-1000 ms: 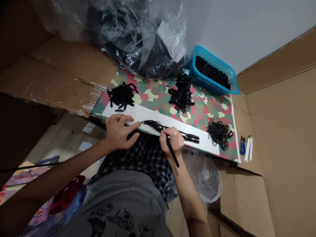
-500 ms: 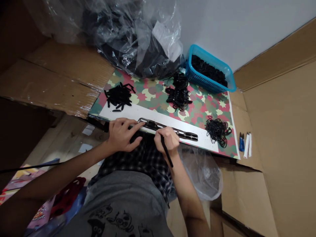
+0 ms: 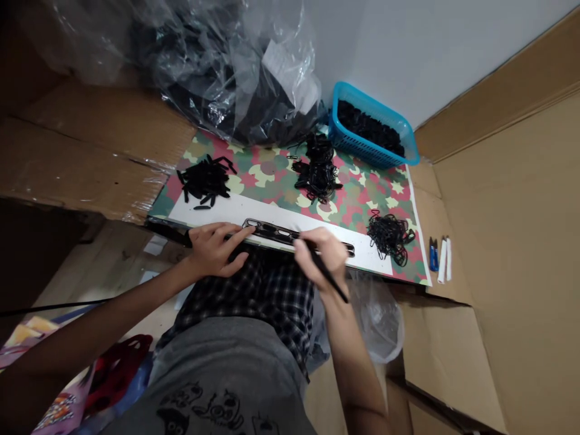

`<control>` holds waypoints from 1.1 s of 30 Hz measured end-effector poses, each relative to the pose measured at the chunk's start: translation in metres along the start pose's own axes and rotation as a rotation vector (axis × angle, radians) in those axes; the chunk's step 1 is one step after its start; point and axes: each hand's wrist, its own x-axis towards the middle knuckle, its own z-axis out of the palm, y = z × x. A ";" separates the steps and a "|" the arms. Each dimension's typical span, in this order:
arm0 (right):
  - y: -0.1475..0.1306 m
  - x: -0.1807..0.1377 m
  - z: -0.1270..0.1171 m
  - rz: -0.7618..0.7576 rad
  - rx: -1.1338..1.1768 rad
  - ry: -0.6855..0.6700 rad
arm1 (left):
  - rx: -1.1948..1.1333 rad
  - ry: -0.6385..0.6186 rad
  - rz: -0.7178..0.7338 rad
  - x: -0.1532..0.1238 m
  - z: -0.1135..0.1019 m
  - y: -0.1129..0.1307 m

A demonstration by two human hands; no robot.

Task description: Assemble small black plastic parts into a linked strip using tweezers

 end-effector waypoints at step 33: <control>0.059 -0.006 -0.077 0.354 -0.464 0.588 | -0.057 -0.001 0.028 -0.007 0.008 -0.006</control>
